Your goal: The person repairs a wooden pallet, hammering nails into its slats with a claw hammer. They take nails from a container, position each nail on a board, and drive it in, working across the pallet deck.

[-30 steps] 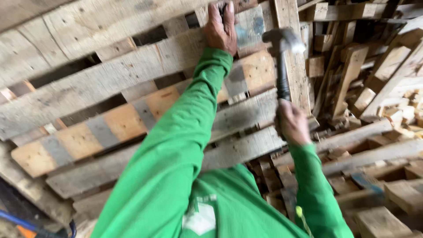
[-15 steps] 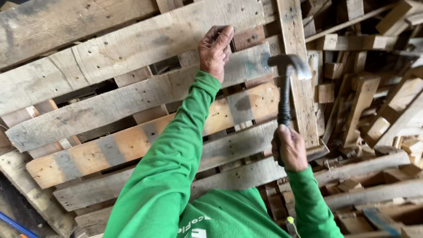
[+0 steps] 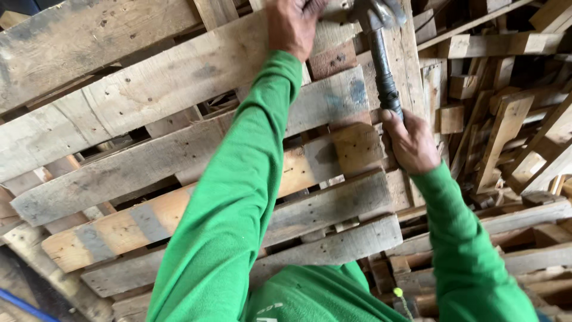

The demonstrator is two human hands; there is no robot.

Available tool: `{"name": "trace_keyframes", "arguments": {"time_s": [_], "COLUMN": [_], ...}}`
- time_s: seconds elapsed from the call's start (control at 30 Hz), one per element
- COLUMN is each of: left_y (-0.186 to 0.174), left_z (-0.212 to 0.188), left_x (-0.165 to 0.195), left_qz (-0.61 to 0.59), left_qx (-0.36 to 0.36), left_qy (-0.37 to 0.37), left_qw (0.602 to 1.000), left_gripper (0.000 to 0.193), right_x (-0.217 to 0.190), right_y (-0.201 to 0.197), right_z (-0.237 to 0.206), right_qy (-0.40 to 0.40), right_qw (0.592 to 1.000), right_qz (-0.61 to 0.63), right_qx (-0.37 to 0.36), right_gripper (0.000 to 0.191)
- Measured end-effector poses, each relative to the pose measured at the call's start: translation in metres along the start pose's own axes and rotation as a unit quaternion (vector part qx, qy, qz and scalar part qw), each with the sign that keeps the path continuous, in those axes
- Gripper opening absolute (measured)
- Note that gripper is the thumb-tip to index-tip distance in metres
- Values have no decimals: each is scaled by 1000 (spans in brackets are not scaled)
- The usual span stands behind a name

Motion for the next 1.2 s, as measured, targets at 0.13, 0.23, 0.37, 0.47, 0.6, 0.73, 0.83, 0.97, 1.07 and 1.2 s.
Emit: {"name": "trace_keyframes", "arguments": {"time_s": [0.13, 0.23, 0.37, 0.47, 0.6, 0.73, 0.83, 0.97, 1.07, 1.2], "left_y": [2, 2, 9, 9, -1, -17, -26, -17, -27, -28], "left_z": [-6, -9, -5, -1, -2, -15, -17, -11, -15, -21], "left_x": [8, 16, 15, 16, 9, -18, -14, -23, -20, -22], "left_qz": [-3, 9, 58, 116, 35, -45, -257, -385, -261, -210], "left_qx": [-10, -23, -47, -43, -16, 101, 233, 237, 269, 248], "left_qy": [5, 28, 26, 59, 9, -186, -108, -113, -110, -140], "left_qw": [1000, 999, 997, 991, 999, 976, 932, 885, 921, 935], "left_gripper": [24, 24, 21, 18, 19, 17, 15, 12, 14, 18], "right_x": [-10, -38, -49, -29, -85, -175, -180, -56, -25, -135], "right_y": [13, 20, 26, 23, -12, -51, -46, 16, -13, -86], "right_z": [-27, -33, -19, -16, -45, -84, -67, 2, -6, -46], "right_qy": [-14, -122, -135, 10, -192, -497, -514, -27, 6, -366], "right_qw": [990, 977, 975, 997, 967, 844, 834, 999, 985, 904], "right_qz": [135, 170, 175, 74, 149, 185, 185, 18, 153, 201], "right_qx": [35, 43, 7, 15, 82, 78, 76, 3, 76, 89], "right_gripper": [47, 45, 44, 44, 48, 48, 45, 41, 46, 53]}}
Point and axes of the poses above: each hand's wrist, its own z-axis towards the middle knuckle, its own y-axis out of the palm, x = y × z, the point moved 8 cm from there along z, towards the middle knuckle, and after that the axes turned 7 degrees about z, right-handed, at the moved point
